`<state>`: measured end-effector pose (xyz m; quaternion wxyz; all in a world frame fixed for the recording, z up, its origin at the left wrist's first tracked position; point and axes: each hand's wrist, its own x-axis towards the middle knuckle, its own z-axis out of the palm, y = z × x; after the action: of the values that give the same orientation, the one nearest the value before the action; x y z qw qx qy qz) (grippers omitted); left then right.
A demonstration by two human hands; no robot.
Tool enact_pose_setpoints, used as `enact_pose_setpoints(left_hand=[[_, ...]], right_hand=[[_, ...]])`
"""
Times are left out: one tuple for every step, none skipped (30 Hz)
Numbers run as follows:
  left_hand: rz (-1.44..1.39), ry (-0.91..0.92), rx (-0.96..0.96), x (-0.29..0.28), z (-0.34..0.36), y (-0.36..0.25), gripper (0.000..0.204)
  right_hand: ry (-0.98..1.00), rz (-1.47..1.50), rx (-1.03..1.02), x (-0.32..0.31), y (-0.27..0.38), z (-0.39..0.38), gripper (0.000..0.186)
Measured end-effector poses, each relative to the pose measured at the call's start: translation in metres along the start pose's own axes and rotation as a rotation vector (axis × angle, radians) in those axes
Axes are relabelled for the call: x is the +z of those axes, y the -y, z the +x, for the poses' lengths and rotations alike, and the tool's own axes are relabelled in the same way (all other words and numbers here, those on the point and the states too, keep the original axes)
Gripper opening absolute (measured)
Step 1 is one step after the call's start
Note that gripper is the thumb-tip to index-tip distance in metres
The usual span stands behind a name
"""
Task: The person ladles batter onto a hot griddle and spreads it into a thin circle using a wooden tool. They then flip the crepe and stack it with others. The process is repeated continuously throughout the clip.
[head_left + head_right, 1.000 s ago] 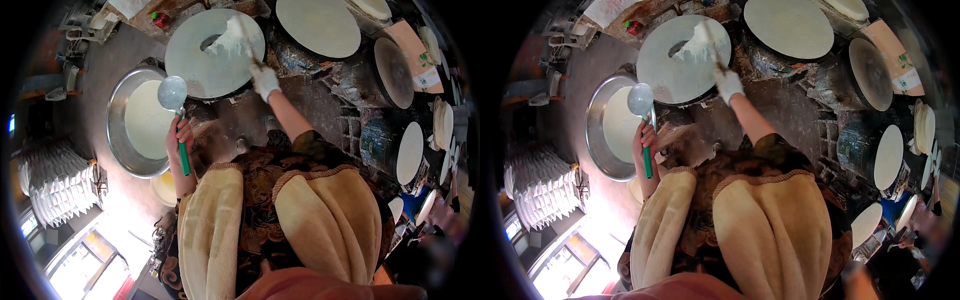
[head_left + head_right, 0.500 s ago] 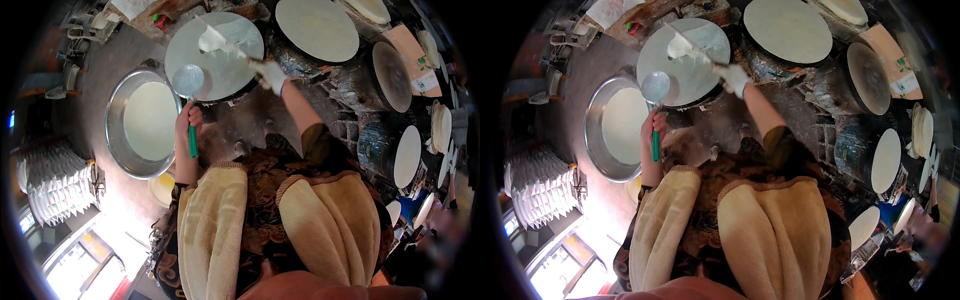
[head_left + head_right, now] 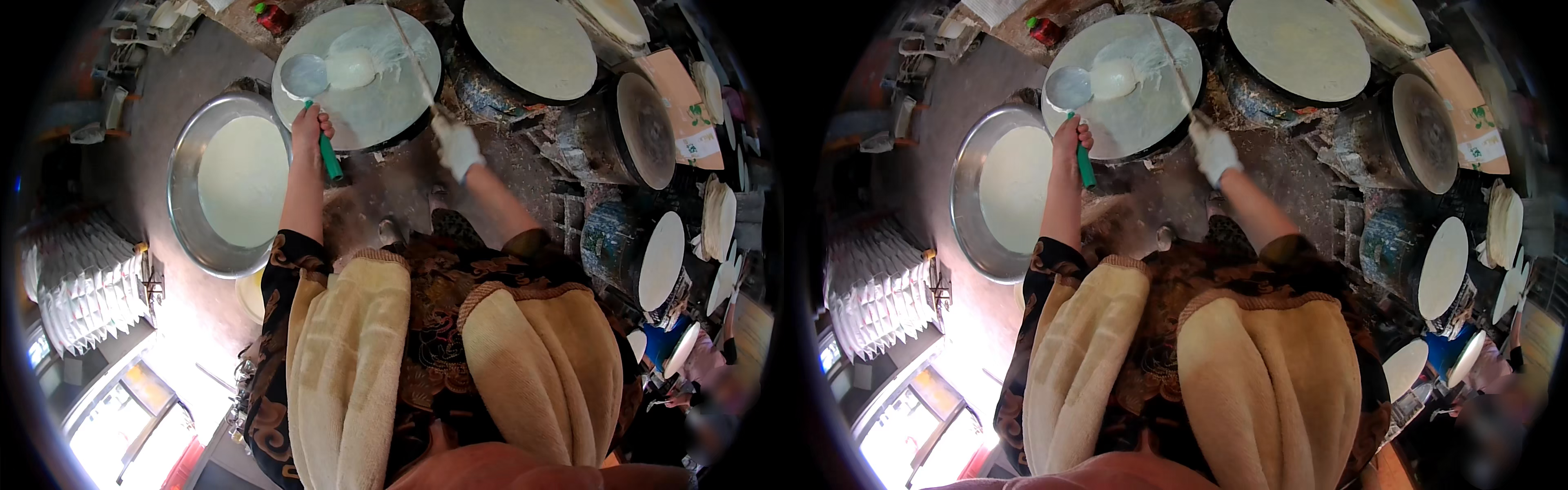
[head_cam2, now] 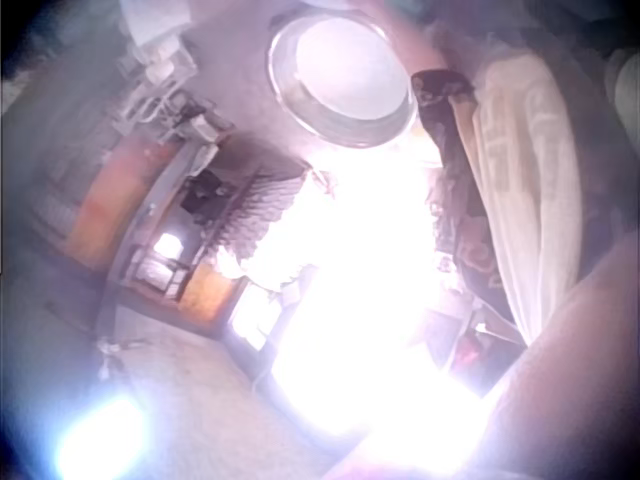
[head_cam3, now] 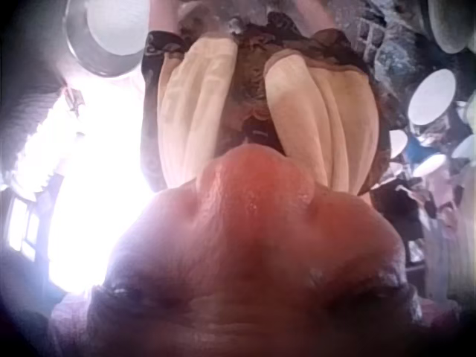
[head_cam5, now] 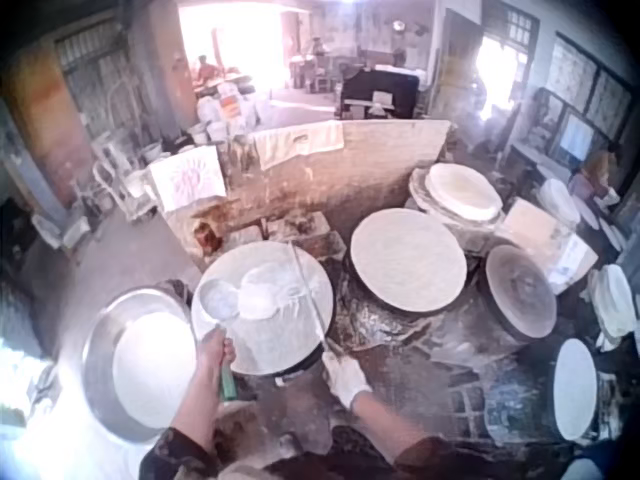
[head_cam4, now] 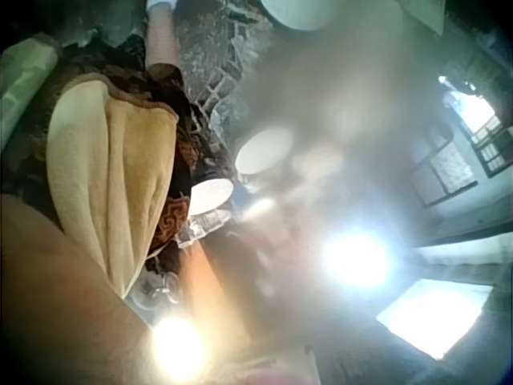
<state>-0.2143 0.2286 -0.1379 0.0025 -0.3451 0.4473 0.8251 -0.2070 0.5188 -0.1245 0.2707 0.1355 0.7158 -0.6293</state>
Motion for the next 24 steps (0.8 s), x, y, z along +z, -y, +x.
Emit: enact_pose_setpoints(left_hand=[[0.033, -0.007, 0.027, 0.007, -0.005, 0.003, 0.008], [0.062, -0.015, 0.058, 0.011, -0.009, 0.006, 0.007], [0.082, -0.008, 0.085, 0.015, -0.008, 0.011, 0.006], [0.081, -0.008, 0.110, 0.022, -0.006, 0.016, 0.007], [0.084, -0.019, 0.139, 0.027, -0.007, 0.018, 0.007], [0.086, -0.032, 0.170, 0.028, -0.008, 0.018, 0.007], [0.055, -0.043, 0.158, 0.029, -0.007, 0.017, 0.008], [0.030, -0.053, 0.138, 0.030, -0.004, 0.015, 0.008], [0.005, -0.062, 0.119, 0.029, -0.002, 0.014, 0.009], [-0.019, -0.076, 0.092, 0.032, -0.006, 0.014, 0.010], [-0.036, -0.082, 0.094, 0.036, -0.009, 0.013, 0.010], [-0.054, -0.089, 0.097, 0.042, -0.012, 0.012, 0.010], [-0.073, -0.096, 0.097, 0.046, -0.016, 0.012, 0.010], [-0.251, -0.043, 0.037, 0.044, -0.015, 0.014, 0.011], [-0.430, 0.010, -0.021, 0.040, -0.011, 0.014, 0.012], [-0.609, 0.062, -0.074, 0.033, -0.009, 0.010, 0.014], [-0.904, 0.257, -0.262, 0.027, -0.016, -0.008, 0.020], [-1.046, 0.366, -0.412, 0.019, -0.030, -0.018, 0.027], [-0.950, 0.472, -0.316, 0.009, -0.047, -0.022, 0.031], [-0.855, 0.576, -0.236, 0.004, -0.056, -0.020, 0.035], [-0.812, 0.502, -0.204, 0.007, -0.056, -0.021, 0.037], [-0.761, 0.420, -0.182, 0.011, -0.057, -0.025, 0.038], [-0.718, 0.339, -0.138, 0.012, -0.059, -0.032, 0.040], [-0.726, 0.342, -0.149, 0.012, -0.064, -0.037, 0.040]], right_hand=[[-0.022, -0.044, -0.028, 0.023, -0.016, -0.010, 0.042], [-0.004, -0.111, -0.084, 0.048, -0.029, -0.015, 0.041], [0.031, -0.148, -0.129, 0.069, -0.037, -0.014, 0.041], [0.072, -0.149, -0.141, 0.083, -0.037, -0.010, 0.041], [0.135, -0.113, -0.087, 0.090, -0.027, -0.004, 0.040], [0.222, -0.032, 0.117, 0.090, 0.005, -0.010, 0.041], [0.233, 0.008, 0.080, 0.079, 0.009, 0.002, 0.042], [0.243, 0.048, 0.041, 0.066, 0.018, 0.010, 0.042], [0.127, 0.054, -0.078, 0.061, 0.024, 0.011, 0.040], [0.150, 0.006, -0.062, 0.061, 0.021, 0.010, 0.040], [0.174, -0.043, -0.047, 0.062, 0.017, 0.009, 0.039], [0.200, -0.092, -0.032, 0.064, 0.013, 0.008, 0.038], [0.192, -0.020, -0.024, 0.074, 0.008, 0.003, 0.038], [0.185, 0.051, -0.016, 0.085, 0.005, -0.003, 0.039], [0.278, 0.023, 0.001, 0.080, 0.006, -0.005, 0.042], [0.295, 0.003, 0.014, 0.073, 0.010, -0.006, 0.042], [0.297, -0.009, 0.021, 0.060, 0.018, -0.002, 0.042], [0.298, -0.021, 0.027, 0.048, 0.027, 0.001, 0.042], [0.216, -0.148, -0.065, 0.039, 0.043, -0.003, 0.041], [0.170, -0.189, -0.124, 0.030, 0.044, 0.003, 0.041], [0.121, -0.269, -0.178, 0.022, 0.030, 0.026, 0.043], [0.071, -0.342, -0.223, 0.019, 0.013, 0.041, 0.046], [0.127, -0.525, -0.317, 0.027, 0.022, 0.025, 0.047], [0.183, -0.708, -0.415, 0.037, 0.026, 0.001, 0.049]])
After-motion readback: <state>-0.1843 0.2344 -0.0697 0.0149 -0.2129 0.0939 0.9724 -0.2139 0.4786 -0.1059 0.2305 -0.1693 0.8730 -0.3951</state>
